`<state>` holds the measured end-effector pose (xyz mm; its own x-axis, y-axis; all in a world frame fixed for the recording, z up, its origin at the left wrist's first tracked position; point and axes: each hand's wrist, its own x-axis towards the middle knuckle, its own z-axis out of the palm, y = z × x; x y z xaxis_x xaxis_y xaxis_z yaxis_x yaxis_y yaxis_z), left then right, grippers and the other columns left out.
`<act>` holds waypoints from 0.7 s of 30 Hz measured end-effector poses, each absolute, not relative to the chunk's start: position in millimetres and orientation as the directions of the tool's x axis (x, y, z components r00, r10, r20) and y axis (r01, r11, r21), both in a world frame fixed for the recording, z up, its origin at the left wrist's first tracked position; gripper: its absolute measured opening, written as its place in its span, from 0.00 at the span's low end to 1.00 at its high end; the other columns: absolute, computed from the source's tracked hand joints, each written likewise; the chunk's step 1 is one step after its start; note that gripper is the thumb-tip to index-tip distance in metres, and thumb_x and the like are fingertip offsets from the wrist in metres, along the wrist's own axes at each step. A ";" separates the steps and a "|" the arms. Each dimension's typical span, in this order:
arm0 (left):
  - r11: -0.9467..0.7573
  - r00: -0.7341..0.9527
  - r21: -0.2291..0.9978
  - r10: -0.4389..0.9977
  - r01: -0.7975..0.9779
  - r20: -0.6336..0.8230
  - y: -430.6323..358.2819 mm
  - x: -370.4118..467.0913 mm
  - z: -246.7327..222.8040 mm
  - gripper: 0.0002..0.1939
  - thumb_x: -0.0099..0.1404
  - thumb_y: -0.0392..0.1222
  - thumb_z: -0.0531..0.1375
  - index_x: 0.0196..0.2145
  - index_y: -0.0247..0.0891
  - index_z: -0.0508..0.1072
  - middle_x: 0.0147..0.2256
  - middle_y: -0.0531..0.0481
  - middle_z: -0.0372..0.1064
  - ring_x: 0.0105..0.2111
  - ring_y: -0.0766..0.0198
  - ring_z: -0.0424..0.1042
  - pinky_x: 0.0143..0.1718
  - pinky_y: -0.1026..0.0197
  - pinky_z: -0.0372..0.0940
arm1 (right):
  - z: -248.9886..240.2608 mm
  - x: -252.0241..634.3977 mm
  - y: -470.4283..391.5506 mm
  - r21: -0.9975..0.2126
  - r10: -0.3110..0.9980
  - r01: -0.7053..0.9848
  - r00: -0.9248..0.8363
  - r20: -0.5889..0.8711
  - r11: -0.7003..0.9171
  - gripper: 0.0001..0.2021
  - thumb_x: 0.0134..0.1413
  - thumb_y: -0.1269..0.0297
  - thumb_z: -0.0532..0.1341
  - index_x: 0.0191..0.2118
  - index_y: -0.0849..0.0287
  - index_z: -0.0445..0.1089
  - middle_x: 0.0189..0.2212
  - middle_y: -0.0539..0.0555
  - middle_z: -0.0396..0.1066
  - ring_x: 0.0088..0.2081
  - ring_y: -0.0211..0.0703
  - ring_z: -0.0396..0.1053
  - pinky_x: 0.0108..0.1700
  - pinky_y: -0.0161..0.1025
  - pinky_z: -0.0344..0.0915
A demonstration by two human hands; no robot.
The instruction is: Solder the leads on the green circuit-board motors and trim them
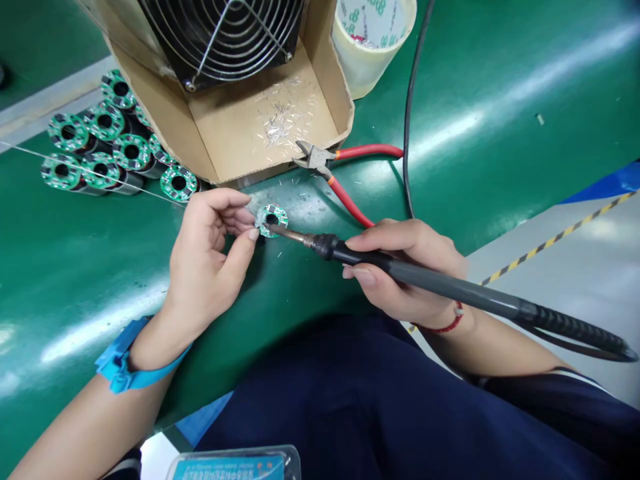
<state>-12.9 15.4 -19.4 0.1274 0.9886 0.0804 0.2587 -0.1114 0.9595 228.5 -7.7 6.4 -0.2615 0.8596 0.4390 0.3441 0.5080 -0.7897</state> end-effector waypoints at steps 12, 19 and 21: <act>-0.205 0.315 0.852 0.948 0.481 0.049 21.2 -17.4 -23.3 0.21 0.65 0.38 0.65 0.56 0.39 0.76 0.48 0.45 0.69 0.29 0.72 0.64 0.29 0.67 0.63 | 28.8 231.8 1.4 -0.806 0.916 0.443 -0.258 0.307 0.394 0.04 0.63 0.65 0.66 0.43 0.51 0.74 0.36 0.48 0.80 0.28 0.38 0.77 0.34 0.38 0.77; -0.210 0.318 0.854 0.946 0.476 0.055 21.4 -18.5 -25.1 0.22 0.63 0.36 0.65 0.55 0.39 0.76 0.48 0.45 0.68 0.29 0.73 0.64 0.28 0.68 0.63 | 32.0 232.5 2.3 -0.825 0.940 0.451 -0.160 0.301 0.341 0.04 0.63 0.61 0.67 0.43 0.51 0.76 0.36 0.48 0.79 0.32 0.40 0.78 0.38 0.42 0.76; -0.241 0.333 0.839 0.940 0.487 0.077 20.8 -19.1 -25.4 0.22 0.64 0.36 0.65 0.56 0.38 0.75 0.47 0.45 0.68 0.29 0.73 0.64 0.28 0.68 0.64 | 29.3 235.2 10.3 -0.814 0.921 0.449 -0.060 0.384 0.369 0.05 0.64 0.60 0.66 0.43 0.52 0.76 0.38 0.50 0.79 0.34 0.43 0.78 0.40 0.45 0.76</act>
<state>-19.1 20.8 -25.4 0.3328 0.9398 0.0772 0.4872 -0.2414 0.8392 235.2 10.3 29.3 -0.0603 0.9214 0.3840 0.4494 0.3686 -0.8137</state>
